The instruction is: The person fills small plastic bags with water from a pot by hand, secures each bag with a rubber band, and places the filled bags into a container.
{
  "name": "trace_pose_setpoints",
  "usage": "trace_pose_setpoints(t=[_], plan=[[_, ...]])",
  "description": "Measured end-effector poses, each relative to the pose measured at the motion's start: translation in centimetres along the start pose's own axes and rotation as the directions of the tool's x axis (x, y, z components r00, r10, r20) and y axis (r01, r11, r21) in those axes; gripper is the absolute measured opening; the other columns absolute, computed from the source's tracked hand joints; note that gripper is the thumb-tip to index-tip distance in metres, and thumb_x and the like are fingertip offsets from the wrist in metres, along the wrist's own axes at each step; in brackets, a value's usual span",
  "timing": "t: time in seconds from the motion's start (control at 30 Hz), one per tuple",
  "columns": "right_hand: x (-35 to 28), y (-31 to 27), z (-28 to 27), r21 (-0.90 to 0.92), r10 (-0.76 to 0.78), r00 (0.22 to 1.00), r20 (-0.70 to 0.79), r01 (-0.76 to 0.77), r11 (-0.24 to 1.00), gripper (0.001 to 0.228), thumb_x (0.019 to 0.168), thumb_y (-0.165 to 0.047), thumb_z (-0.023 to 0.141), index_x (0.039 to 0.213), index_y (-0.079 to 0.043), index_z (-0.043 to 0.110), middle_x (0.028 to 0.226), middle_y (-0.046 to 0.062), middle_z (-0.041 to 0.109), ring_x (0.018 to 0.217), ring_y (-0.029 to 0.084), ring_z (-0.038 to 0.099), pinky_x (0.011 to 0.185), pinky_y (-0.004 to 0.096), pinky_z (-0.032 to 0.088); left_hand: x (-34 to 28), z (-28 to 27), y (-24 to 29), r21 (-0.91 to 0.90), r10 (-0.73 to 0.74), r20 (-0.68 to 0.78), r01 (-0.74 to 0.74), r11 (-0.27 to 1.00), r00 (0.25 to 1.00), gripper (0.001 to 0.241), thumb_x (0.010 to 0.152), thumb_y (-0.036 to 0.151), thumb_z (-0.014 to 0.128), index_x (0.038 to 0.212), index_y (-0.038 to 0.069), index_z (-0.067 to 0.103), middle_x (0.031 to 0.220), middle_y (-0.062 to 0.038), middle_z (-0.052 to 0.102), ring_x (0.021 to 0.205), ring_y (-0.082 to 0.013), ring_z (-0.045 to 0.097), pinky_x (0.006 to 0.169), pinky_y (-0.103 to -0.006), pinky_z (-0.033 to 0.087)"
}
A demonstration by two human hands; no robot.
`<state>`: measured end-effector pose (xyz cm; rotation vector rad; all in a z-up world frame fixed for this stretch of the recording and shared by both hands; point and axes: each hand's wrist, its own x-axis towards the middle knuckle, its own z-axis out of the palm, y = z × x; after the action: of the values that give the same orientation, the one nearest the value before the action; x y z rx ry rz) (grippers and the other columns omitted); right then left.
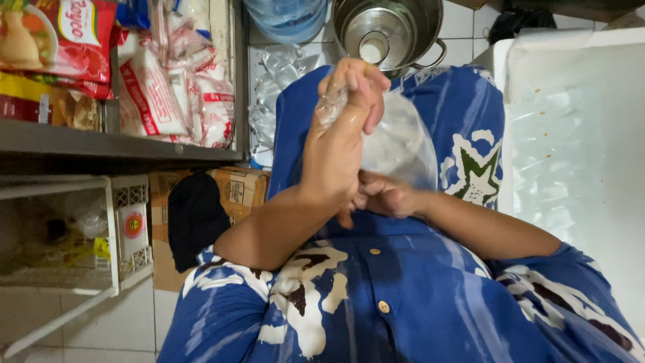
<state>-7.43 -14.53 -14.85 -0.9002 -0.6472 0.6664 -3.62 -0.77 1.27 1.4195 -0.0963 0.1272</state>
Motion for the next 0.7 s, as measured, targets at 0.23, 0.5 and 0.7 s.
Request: trace_pose_setpoints(t=[0.23, 0.5, 0.7], plan=[[0.4, -5.1, 1.4, -0.46, -0.191, 0.979, -0.072, 0.137, 0.877, 0.039, 0.106, -0.03, 0.059, 0.136, -0.007, 0.047, 0.104, 0.012, 0.066, 0.097, 0.025, 0.068, 0.09, 0.036, 0.056, 1.6, -2.4, -2.6, 0.038, 0.137, 0.093, -0.141, 0.989, 0.986, 0.03, 0.107, 0.039, 0.039, 0.088, 0.017, 0.046, 0.089, 0.001, 0.049, 0.083, -0.0128, 0.043, 0.088, -0.0306, 0.036], [1.8, -10.1, -5.4, -0.953, -0.53, 0.801, 0.278, 0.16, -0.258, 0.016, 0.109, -0.011, 0.061, 0.097, -0.003, 0.068, 0.096, 0.013, 0.077, 0.082, 0.034, 0.057, 0.075, 0.043, 0.04, 1.2, -2.9, -1.8, 0.131, 0.07, 0.538, -0.165, 0.978, 0.84, 0.057, 0.102, 0.07, 0.028, 0.093, 0.017, 0.049, 0.098, -0.001, 0.044, 0.103, -0.0189, 0.043, 0.089, -0.0384, 0.047], [3.1, -4.3, -6.5, -0.551, -0.288, 0.925, -0.249, 0.109, 0.828, 0.018, 0.105, -0.024, 0.064, 0.112, -0.008, 0.057, 0.11, 0.007, 0.064, 0.099, 0.015, 0.065, 0.08, 0.019, 0.058, 1.0, -0.6, -0.9, -0.382, 0.135, 0.586, 0.126, 0.915, 0.799, 0.036, 0.105, 0.05, 0.051, 0.094, 0.016, 0.05, 0.088, 0.005, 0.044, 0.082, -0.008, 0.042, 0.075, -0.0231, 0.039]])
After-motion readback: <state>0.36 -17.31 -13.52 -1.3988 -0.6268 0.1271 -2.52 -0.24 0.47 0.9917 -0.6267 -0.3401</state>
